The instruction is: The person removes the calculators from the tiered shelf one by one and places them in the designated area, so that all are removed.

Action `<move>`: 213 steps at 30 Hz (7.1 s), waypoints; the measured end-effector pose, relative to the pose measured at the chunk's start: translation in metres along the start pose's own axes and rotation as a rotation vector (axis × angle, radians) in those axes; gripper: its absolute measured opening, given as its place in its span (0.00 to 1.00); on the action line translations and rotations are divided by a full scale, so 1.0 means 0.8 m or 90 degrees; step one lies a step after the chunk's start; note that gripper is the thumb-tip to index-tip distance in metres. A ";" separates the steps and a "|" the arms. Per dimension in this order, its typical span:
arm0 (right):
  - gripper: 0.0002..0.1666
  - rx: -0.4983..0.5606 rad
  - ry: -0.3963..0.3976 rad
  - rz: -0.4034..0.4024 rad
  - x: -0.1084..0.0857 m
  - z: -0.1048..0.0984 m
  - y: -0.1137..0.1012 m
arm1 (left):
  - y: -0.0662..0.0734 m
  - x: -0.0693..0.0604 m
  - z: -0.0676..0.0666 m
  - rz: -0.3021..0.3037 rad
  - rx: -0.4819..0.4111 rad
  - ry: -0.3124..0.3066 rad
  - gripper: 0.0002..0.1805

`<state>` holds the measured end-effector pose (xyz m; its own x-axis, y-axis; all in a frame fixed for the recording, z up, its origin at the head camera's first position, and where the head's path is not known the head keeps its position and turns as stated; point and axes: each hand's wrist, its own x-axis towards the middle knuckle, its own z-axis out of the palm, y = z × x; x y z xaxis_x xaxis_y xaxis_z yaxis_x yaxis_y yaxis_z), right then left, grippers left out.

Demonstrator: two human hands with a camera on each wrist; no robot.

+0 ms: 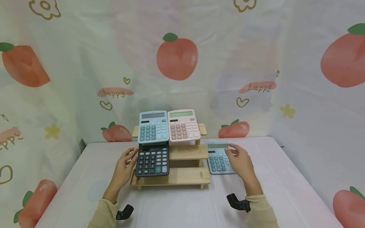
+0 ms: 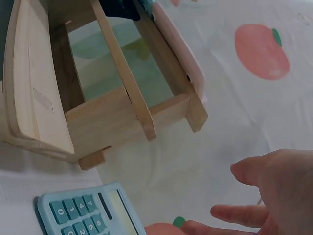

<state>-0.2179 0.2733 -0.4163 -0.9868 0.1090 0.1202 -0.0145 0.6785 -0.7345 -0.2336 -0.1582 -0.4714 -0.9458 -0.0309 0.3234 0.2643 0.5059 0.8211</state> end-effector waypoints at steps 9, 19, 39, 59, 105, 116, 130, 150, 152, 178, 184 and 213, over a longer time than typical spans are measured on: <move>0.32 0.030 0.006 -0.059 -0.013 0.008 -0.030 | 0.001 -0.001 0.000 -0.004 -0.003 -0.003 0.23; 0.27 0.050 0.006 -0.125 -0.025 0.025 -0.057 | 0.001 0.000 0.000 -0.009 -0.010 -0.004 0.23; 0.20 0.121 -0.024 -0.183 -0.039 0.095 -0.084 | 0.002 -0.001 -0.001 -0.015 -0.012 -0.003 0.23; 0.28 0.178 -0.124 -0.169 -0.058 0.142 -0.103 | 0.002 -0.001 -0.001 -0.010 -0.006 -0.002 0.23; 0.44 0.529 -0.402 -0.096 -0.051 0.174 -0.102 | 0.001 0.001 0.000 -0.003 -0.009 0.005 0.23; 0.52 0.577 -0.461 -0.048 -0.045 0.159 -0.097 | 0.003 -0.001 0.001 0.027 -0.001 0.012 0.22; 0.47 0.572 -0.496 -0.046 -0.048 0.135 -0.091 | 0.002 -0.002 -0.001 0.021 -0.001 0.003 0.22; 0.38 0.469 -0.501 -0.066 -0.031 0.068 -0.071 | 0.000 -0.001 -0.001 0.019 -0.009 0.006 0.23; 0.38 0.466 -0.502 -0.064 -0.031 0.062 -0.071 | 0.000 -0.001 0.000 0.021 -0.009 0.006 0.23; 0.36 0.681 -0.465 -0.202 -0.028 -0.010 -0.056 | -0.002 0.000 0.000 0.016 -0.012 0.003 0.23; 0.37 0.749 -0.450 -0.227 -0.024 -0.026 -0.048 | -0.002 0.000 0.000 0.014 -0.012 0.001 0.23; 0.33 0.881 -0.301 -0.215 -0.009 -0.062 0.001 | -0.004 0.000 0.001 0.028 -0.007 0.006 0.24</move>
<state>-0.2029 0.3093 -0.3849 -0.8614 -0.3299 0.3862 -0.1171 -0.6110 -0.7830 -0.2350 -0.1594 -0.4743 -0.9312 -0.0174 0.3641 0.3079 0.4972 0.8112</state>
